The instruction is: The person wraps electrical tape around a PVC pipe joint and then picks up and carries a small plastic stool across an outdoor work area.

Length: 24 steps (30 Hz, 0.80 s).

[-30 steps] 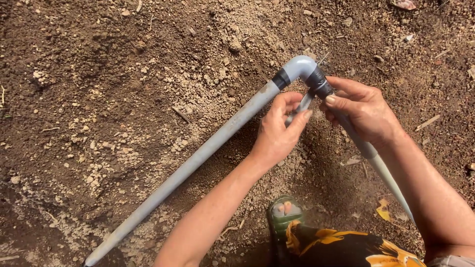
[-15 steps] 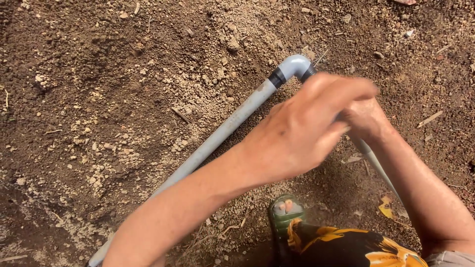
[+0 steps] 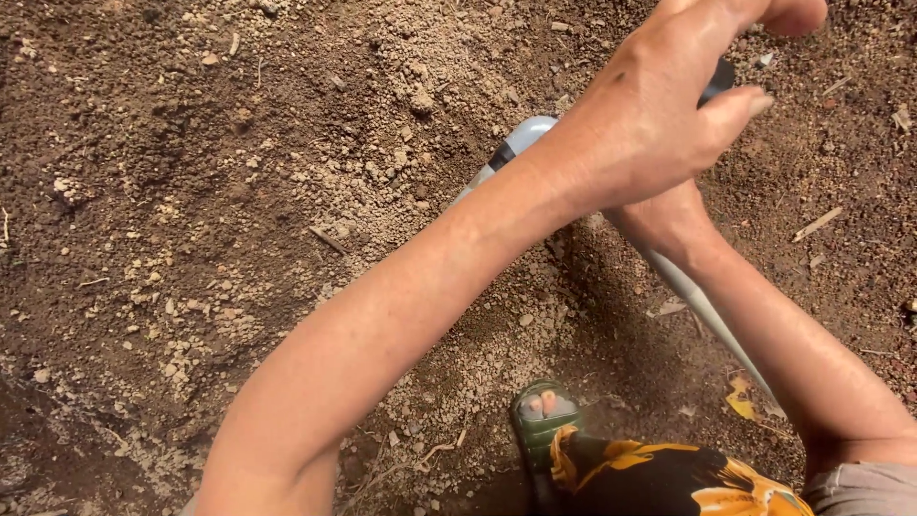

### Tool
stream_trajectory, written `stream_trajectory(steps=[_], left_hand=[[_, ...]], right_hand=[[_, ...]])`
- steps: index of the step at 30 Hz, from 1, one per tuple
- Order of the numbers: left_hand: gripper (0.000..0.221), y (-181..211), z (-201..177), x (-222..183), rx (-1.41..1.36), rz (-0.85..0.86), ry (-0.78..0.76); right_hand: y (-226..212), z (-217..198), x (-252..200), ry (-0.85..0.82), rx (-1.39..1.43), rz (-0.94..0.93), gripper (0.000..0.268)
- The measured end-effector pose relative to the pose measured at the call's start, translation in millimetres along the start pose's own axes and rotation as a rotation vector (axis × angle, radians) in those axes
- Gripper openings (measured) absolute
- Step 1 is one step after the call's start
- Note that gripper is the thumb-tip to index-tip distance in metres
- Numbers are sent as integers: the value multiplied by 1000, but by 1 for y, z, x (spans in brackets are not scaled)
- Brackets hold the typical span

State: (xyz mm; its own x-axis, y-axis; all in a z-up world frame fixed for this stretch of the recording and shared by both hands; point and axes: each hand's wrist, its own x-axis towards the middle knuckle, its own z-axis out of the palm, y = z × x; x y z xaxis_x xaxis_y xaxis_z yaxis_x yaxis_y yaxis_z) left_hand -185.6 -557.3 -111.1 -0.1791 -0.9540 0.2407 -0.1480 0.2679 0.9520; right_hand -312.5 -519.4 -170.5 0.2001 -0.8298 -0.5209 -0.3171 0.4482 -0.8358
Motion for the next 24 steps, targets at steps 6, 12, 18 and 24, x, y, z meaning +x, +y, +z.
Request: stream_trajectory(steps=[6,12,18,24], left_hand=[[47,-39,6,6,69,20,38],[42,-41,-26,-18,156,-155,-176],[25,-20,-36,-49,102,-235,-71],[20,-5,-4,-138,-265,-566,167]], right_hand=[[9,10,14,1,-97,-113,29],[3,19,13,32,-148,-164,34],[-26,21,-4,-1,26,-46,20],[-48,28,-14,110,-51,40,19]])
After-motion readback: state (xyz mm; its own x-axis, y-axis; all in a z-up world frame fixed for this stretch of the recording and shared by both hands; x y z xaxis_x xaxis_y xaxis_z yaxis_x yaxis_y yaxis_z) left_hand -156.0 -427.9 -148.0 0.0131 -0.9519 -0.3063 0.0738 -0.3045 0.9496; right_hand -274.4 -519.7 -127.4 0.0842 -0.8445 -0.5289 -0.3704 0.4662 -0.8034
